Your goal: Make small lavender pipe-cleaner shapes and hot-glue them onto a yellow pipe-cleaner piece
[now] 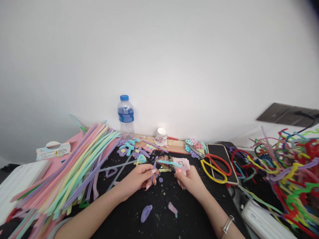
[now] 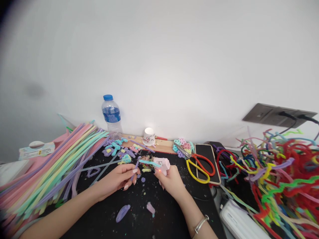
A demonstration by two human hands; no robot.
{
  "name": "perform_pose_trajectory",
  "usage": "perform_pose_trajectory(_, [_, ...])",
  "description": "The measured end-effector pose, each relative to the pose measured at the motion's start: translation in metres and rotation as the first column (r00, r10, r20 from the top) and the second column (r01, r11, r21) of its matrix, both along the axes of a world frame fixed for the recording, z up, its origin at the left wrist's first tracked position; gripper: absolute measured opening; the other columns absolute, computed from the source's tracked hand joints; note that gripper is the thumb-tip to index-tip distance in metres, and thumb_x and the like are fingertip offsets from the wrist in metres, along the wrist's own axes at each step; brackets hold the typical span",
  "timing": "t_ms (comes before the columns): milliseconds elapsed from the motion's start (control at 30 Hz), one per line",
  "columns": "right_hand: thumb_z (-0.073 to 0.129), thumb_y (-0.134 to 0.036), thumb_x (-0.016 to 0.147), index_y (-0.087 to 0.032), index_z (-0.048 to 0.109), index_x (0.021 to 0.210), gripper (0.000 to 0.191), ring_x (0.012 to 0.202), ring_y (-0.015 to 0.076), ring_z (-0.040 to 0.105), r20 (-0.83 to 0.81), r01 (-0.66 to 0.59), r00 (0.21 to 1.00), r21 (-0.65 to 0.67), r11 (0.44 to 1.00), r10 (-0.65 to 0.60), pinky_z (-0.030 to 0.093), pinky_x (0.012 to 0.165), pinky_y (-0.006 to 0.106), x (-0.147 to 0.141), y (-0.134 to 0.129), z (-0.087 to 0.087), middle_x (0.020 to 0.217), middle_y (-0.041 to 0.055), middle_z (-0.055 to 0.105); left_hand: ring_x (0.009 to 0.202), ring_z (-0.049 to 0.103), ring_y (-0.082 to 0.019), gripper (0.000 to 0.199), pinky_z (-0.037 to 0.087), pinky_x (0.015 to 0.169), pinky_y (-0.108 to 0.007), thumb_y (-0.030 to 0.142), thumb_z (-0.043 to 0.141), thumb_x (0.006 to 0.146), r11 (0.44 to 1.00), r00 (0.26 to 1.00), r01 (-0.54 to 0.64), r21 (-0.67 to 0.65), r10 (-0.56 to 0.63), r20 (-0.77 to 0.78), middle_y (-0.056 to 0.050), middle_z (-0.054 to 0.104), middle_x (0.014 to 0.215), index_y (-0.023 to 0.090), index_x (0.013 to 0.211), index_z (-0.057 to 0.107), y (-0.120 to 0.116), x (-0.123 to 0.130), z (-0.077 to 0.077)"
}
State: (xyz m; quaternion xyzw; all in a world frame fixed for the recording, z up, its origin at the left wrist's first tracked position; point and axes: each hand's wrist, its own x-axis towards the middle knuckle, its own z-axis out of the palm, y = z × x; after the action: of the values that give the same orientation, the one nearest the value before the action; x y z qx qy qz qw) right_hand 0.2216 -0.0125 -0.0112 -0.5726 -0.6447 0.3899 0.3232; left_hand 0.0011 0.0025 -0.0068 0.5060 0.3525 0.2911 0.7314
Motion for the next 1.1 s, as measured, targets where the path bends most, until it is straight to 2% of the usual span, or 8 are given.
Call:
perform_pose_trajectory(200, [0.048, -0.042, 0.082, -0.017, 0.046, 0.046, 0.044, 0.032, 0.0079, 0.042, 0.018, 0.026, 0.999, 0.043, 0.999, -0.027, 0.03, 0.034, 0.018, 0.001, 0.0, -0.005, 0.035, -0.0017, 0.045, 0.043, 0.037, -0.005, 0.026, 0.027, 0.044, -0.019, 0.037, 0.05, 0.085, 1.0, 1.0, 0.006, 0.018, -0.006, -0.014, 0.0, 0.058, 0.065, 0.013, 0.084, 0.057, 0.001, 0.0, -0.001])
perform_pose_trajectory(500, [0.047, -0.041, 0.081, -0.018, 0.045, 0.043, 0.045, 0.032, 0.0086, 0.042, 0.024, 0.075, 0.997, 0.097, 0.992, -0.078, 0.031, 0.036, 0.019, 0.0, -0.001, 0.003, 0.034, -0.001, 0.044, 0.042, 0.036, -0.004, 0.026, 0.028, 0.044, -0.019, 0.038, 0.051, 0.084, 1.0, 1.0, 0.01, 0.002, -0.01, -0.01, 0.0, 0.057, 0.064, 0.012, 0.082, 0.056, 0.001, 0.001, 0.0])
perform_pose_trajectory(700, [0.051, -0.035, 0.078, -0.018, 0.043, 0.043, 0.04, 0.032, 0.0076, 0.04, 0.016, 0.011, 1.0, 0.046, 0.999, -0.012, 0.029, 0.036, 0.019, 0.0, -0.002, 0.003, 0.034, -0.0024, 0.044, 0.042, 0.036, -0.004, 0.026, 0.026, 0.044, -0.019, 0.037, 0.05, 0.085, 1.0, 1.0, 0.001, 0.004, -0.001, -0.012, 0.0, 0.057, 0.064, 0.012, 0.083, 0.056, 0.001, 0.0, 0.0])
perform_pose_trajectory(833, [0.051, -0.032, 0.077, -0.018, 0.042, 0.043, 0.038, 0.032, 0.0075, 0.039, 0.024, 0.01, 1.0, 0.023, 1.0, -0.01, 0.028, 0.036, 0.019, -0.002, -0.002, 0.005, 0.034, -0.0032, 0.043, 0.042, 0.037, -0.004, 0.025, 0.025, 0.044, -0.019, 0.037, 0.05, 0.085, 1.0, 1.0, 0.01, 0.009, -0.01, -0.015, -0.001, 0.058, 0.065, 0.012, 0.084, 0.057, 0.001, -0.001, -0.003])
perform_pose_trajectory(1100, [0.05, -0.034, 0.078, -0.018, 0.043, 0.041, 0.041, 0.032, 0.0079, 0.04, 0.035, 0.022, 0.999, 0.071, 0.997, -0.025, 0.03, 0.037, 0.019, -0.002, -0.002, 0.006, 0.033, -0.0027, 0.043, 0.041, 0.038, -0.004, 0.024, 0.024, 0.043, -0.019, 0.036, 0.051, 0.084, 1.0, 0.999, 0.024, -0.002, -0.024, -0.03, -0.001, 0.059, 0.064, 0.012, 0.082, 0.057, 0.002, -0.001, 0.0])
